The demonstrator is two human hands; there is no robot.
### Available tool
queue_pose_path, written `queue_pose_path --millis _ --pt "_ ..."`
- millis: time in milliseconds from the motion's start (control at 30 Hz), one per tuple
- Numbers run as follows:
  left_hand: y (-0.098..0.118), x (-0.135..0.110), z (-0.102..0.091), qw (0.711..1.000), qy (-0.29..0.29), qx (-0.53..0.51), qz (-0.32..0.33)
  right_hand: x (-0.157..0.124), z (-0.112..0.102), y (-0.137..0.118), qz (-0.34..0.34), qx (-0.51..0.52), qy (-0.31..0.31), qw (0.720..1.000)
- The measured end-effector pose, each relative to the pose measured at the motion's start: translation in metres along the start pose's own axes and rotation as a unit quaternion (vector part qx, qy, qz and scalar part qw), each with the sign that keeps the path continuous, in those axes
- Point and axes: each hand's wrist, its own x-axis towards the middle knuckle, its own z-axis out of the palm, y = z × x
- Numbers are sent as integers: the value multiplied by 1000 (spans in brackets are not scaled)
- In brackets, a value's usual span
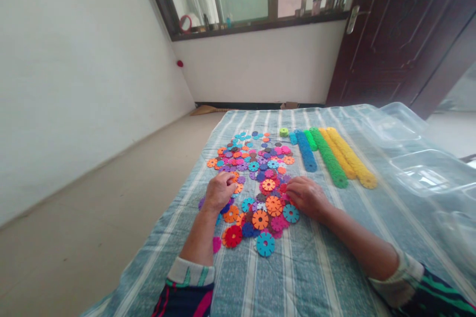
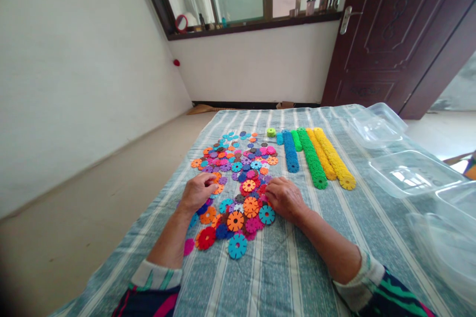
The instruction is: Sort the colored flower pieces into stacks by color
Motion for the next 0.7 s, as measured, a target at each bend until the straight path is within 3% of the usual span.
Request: queue_pose_path --millis 700 --pt "5 0 -7 997 54 -21 -53 0 -3 1 -5 -7 -9 1000"
